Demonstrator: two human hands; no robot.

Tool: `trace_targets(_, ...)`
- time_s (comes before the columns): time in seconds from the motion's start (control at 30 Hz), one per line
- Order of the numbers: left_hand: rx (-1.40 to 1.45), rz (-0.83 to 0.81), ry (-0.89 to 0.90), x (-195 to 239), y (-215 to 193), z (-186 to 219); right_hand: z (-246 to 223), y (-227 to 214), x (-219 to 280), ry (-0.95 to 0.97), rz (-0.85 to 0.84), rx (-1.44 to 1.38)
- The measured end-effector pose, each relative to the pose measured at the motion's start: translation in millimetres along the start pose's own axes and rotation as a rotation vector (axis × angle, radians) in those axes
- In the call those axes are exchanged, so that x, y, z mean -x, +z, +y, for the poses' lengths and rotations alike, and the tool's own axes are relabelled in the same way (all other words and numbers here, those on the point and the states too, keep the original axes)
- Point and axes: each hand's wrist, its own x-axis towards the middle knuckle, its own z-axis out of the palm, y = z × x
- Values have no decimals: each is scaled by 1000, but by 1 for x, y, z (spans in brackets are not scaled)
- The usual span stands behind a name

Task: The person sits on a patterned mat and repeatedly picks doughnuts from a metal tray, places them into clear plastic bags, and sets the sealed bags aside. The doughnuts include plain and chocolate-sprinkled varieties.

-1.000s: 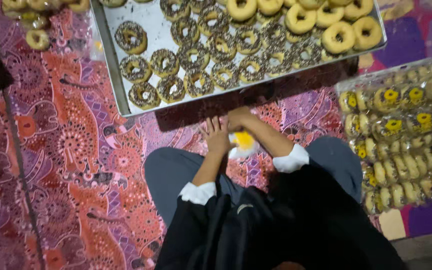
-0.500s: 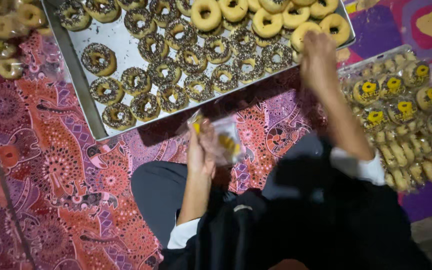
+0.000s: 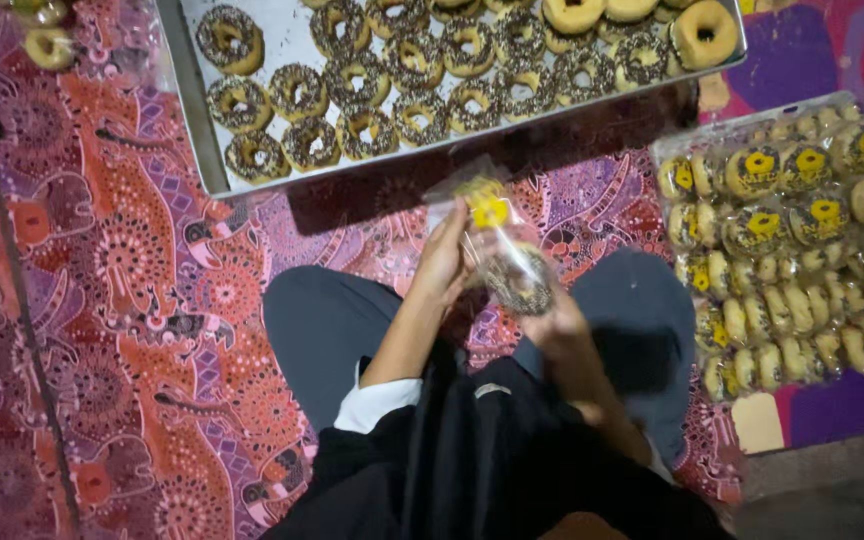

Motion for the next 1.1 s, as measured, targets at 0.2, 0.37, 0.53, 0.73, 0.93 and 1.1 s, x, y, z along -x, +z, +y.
trace_targets(0.2, 59, -69, 234, 46, -2, -11, 15, 68, 4, -42, -68, 364)
trace_targets(0.37, 232, 29, 63, 64, -16, -29, 15, 137, 25, -292, 225, 770)
trace_targets(0.53, -137, -17, 107, 96, -35, -27, -1, 163, 32, -1097, -309, 1999)
trace_targets(0.73, -825, 13, 758, 130, -28, -14, -14, 194, 48, -935, -251, 1940)
trace_targets(0.93, -447, -181, 364, 144, -13, -25, -30, 230, 86, -1202, -702, 2357)
trace_targets(1.1, -413, -271, 255, 154, -7, -18, -35, 239, 92, -1078, -686, 2415)
